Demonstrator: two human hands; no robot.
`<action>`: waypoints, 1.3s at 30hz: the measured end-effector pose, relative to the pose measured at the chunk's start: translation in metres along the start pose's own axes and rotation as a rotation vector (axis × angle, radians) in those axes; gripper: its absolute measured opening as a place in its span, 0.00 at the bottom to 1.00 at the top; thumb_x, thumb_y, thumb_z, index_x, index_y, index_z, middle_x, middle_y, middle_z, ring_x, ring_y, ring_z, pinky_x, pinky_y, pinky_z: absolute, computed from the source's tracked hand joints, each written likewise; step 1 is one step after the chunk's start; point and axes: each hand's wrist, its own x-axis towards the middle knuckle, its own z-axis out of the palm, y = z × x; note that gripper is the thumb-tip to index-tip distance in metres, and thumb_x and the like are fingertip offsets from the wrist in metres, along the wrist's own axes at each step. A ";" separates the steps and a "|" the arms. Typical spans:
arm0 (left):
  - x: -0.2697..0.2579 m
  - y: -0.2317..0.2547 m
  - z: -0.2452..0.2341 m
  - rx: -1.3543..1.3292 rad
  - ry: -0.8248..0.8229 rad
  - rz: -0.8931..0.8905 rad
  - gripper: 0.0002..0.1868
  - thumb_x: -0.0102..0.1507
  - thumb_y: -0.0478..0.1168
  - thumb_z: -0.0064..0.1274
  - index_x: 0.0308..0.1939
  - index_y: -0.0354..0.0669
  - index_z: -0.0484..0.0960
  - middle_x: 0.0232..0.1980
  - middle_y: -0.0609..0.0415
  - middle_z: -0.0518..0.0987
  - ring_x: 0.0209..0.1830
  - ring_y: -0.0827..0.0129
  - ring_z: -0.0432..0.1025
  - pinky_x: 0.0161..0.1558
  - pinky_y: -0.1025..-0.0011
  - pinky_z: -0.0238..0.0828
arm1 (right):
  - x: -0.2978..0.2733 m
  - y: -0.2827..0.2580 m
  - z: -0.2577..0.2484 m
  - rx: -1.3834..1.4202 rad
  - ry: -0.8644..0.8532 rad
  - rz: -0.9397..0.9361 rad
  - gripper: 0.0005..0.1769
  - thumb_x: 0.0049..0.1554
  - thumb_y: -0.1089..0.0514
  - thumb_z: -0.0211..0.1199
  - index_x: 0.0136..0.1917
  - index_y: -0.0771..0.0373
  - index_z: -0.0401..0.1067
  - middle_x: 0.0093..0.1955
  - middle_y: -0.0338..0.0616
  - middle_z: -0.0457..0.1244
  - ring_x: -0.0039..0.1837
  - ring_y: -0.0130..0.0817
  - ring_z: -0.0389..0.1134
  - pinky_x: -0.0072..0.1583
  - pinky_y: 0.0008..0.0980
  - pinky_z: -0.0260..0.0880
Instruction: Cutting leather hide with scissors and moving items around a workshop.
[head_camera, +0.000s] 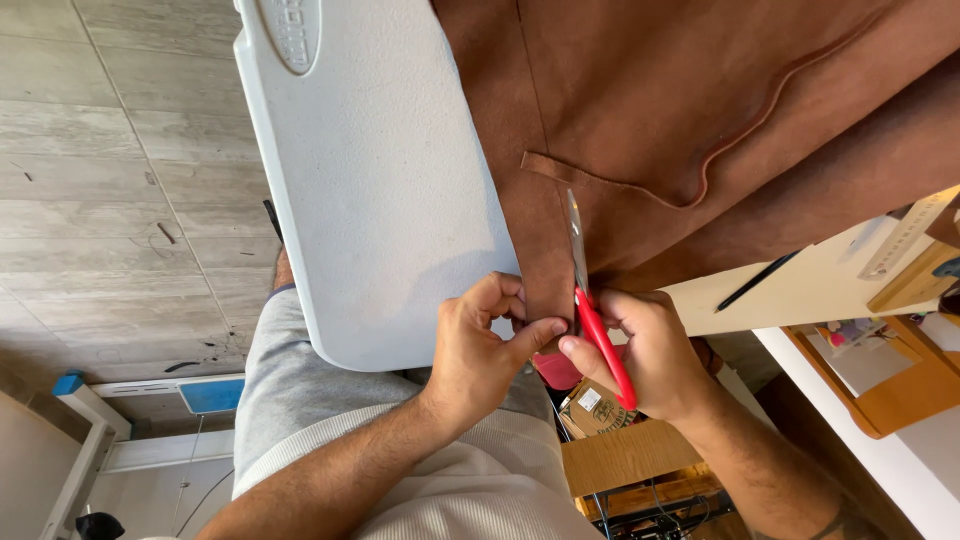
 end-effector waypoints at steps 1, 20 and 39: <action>0.000 -0.002 0.001 -0.001 0.002 0.003 0.16 0.53 0.38 0.74 0.35 0.44 0.80 0.19 0.61 0.78 0.24 0.75 0.67 0.38 0.76 0.70 | 0.000 0.001 0.000 -0.002 0.000 -0.003 0.18 0.50 0.51 0.70 0.29 0.63 0.68 0.20 0.46 0.58 0.27 0.29 0.59 0.33 0.28 0.64; -0.003 -0.003 0.002 -0.003 -0.026 0.007 0.17 0.52 0.37 0.74 0.32 0.42 0.77 0.19 0.55 0.78 0.23 0.71 0.70 0.37 0.73 0.71 | 0.001 0.007 -0.004 0.011 0.013 -0.036 0.13 0.50 0.54 0.70 0.30 0.61 0.71 0.20 0.42 0.58 0.28 0.27 0.58 0.35 0.29 0.66; 0.025 0.077 -0.038 0.802 0.278 1.046 0.17 0.67 0.52 0.61 0.49 0.44 0.77 0.48 0.49 0.77 0.41 0.59 0.75 0.46 0.60 0.72 | 0.001 0.035 0.013 -0.202 0.054 0.090 0.11 0.53 0.54 0.65 0.46 0.62 0.77 0.35 0.38 0.71 0.36 0.30 0.71 0.41 0.28 0.71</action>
